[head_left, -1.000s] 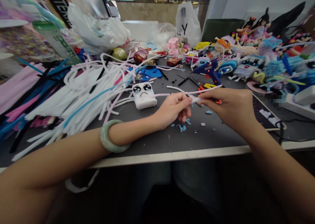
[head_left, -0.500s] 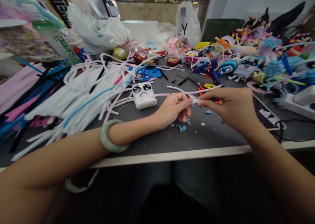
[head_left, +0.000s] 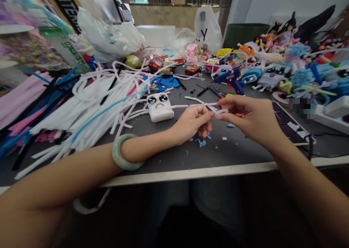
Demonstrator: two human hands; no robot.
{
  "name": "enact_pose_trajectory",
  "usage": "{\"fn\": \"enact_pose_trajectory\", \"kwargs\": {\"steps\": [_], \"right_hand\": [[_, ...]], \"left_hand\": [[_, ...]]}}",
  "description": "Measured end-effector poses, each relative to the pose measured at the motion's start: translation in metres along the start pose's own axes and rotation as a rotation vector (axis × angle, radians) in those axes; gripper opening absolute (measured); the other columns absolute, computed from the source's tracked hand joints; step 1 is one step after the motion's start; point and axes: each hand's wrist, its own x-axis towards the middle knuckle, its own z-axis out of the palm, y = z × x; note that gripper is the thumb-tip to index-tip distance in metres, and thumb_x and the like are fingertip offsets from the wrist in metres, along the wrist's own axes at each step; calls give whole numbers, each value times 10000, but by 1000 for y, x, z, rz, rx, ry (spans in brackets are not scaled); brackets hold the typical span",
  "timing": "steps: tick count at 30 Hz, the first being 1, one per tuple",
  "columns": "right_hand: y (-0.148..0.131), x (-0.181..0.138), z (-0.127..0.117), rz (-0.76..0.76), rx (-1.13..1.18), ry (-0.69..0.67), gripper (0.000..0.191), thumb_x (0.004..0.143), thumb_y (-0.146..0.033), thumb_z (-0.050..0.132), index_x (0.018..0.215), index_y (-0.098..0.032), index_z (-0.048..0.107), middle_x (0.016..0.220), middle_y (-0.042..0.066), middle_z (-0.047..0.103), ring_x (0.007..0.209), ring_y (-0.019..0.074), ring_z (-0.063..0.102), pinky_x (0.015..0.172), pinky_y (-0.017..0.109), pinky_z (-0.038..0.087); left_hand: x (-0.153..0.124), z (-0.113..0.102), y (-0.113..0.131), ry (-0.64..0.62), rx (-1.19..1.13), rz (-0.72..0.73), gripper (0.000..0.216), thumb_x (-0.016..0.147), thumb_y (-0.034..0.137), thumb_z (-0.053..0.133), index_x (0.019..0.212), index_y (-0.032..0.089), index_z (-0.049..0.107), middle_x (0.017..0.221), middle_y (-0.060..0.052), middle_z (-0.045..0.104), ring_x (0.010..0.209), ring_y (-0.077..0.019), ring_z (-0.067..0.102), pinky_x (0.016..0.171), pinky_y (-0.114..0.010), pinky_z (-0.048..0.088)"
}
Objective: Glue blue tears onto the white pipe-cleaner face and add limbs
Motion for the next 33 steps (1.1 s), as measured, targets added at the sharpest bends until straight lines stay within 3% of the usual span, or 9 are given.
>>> {"fn": "enact_pose_trajectory", "kwargs": {"steps": [5, 17, 33], "right_hand": [[-3, 1, -1, -27, -76, -40, 54, 858, -256, 725, 847, -232, 772, 810, 6, 778, 673, 156, 675, 635, 275, 486], [0, 3, -1, -53, -104, -100, 103, 873, -213, 637, 789, -230, 694, 698, -11, 719, 627, 154, 645, 616, 281, 450], [-6, 3, 1, 74, 16, -144, 120, 912, -212, 584, 797, -231, 609, 586, -44, 645, 536, 145, 623, 593, 287, 435]], "left_hand": [[-1, 0, 1, -7, 12, 6, 252, 997, 229, 564, 767, 168, 480, 572, 43, 637, 398, -44, 555, 400, -137, 401], [-2, 3, 3, 4, 31, -17, 246, 1005, 208, 544, 773, 173, 470, 583, 48, 638, 401, -43, 557, 404, -135, 400], [0, 2, 3, -30, -47, -34, 244, 999, 208, 541, 768, 172, 470, 581, 50, 627, 400, -44, 550, 412, -139, 406]]}}
